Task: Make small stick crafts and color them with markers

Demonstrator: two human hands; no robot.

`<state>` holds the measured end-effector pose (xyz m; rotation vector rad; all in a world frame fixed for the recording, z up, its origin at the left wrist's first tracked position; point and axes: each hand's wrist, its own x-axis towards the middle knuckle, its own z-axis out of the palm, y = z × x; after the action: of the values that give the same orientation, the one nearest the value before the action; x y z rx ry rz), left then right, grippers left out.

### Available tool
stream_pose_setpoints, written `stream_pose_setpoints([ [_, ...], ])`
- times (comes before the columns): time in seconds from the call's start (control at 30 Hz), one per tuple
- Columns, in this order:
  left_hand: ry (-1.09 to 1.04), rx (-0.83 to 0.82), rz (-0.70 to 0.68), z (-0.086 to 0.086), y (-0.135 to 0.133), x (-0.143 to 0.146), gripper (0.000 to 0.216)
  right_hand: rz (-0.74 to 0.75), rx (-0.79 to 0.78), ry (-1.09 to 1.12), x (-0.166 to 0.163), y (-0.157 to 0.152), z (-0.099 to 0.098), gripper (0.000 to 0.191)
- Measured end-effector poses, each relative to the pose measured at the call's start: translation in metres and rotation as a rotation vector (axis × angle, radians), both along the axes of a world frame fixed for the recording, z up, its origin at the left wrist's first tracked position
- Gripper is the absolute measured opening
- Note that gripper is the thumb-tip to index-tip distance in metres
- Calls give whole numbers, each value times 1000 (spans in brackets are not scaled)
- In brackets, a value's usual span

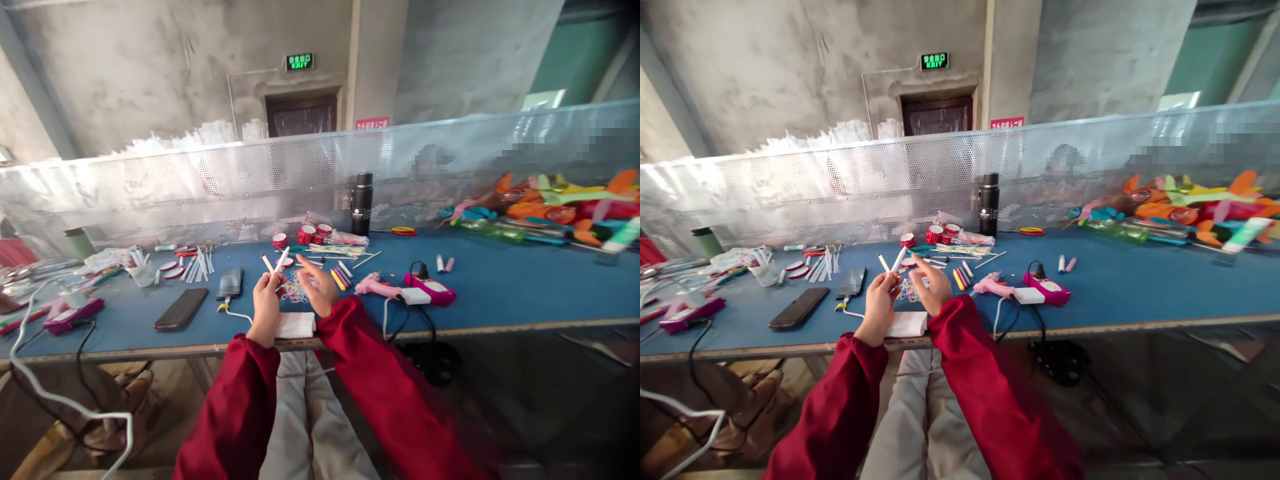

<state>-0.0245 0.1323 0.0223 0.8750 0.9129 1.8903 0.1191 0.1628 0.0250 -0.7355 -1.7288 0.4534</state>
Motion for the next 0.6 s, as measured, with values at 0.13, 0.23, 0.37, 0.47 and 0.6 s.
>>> stream_pose_setpoints([
  [0.13, -153, 61, 75, 0, 1, -1, 31, -287, -26, 242, 4, 4, 0, 49],
  [0.23, -238, 120, 118, -2, 3, -3, 29, -399, -30, 301, 6, 10, -1, 46],
  [0.37, -326, 171, 224, -4, 4, -7, 24, -458, -16, 334, 8, 16, -2, 41],
  [0.47, -384, 210, 297, -3, 2, -7, 20, -476, -13, 363, 9, 17, -3, 40],
  [0.6, -401, 265, 359, -1, -4, -4, 18, -480, -7, 350, 12, 22, -2, 38],
])
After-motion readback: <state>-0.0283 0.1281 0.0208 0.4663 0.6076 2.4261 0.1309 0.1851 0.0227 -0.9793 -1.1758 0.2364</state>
